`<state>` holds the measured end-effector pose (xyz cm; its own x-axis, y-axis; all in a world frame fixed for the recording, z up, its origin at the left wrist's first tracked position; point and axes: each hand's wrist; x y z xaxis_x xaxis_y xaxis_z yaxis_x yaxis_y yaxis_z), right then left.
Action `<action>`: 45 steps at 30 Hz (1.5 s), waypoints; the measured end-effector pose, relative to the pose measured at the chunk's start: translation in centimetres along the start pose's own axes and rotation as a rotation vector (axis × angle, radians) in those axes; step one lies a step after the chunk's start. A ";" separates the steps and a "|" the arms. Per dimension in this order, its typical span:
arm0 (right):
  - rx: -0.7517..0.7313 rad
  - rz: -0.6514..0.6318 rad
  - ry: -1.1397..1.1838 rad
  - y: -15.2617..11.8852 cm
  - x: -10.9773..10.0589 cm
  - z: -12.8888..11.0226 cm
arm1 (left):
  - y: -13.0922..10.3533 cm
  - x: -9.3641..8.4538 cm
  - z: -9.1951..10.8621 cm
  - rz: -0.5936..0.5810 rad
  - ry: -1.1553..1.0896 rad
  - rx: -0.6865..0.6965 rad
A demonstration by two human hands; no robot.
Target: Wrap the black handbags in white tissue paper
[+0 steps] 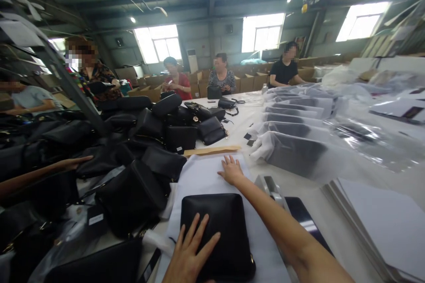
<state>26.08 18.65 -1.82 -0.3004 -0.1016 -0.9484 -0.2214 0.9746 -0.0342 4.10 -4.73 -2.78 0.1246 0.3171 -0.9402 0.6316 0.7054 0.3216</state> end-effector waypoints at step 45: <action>-0.487 0.382 0.111 -19.0 -3.7 -4.0 | 5.6 -8.0 -5.3 -0.029 -0.028 -0.033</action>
<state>27.71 -0.24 3.54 -0.5303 0.1903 -0.8262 -0.4688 0.7461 0.4728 2.53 0.03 7.16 0.1280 0.2787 -0.9518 0.6095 0.7350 0.2971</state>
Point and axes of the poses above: each hand's wrist, its own y-axis towards the middle knuckle, its own x-axis out of the palm, z = x × y, and after that the axes turned 8 degrees about y, right-handed
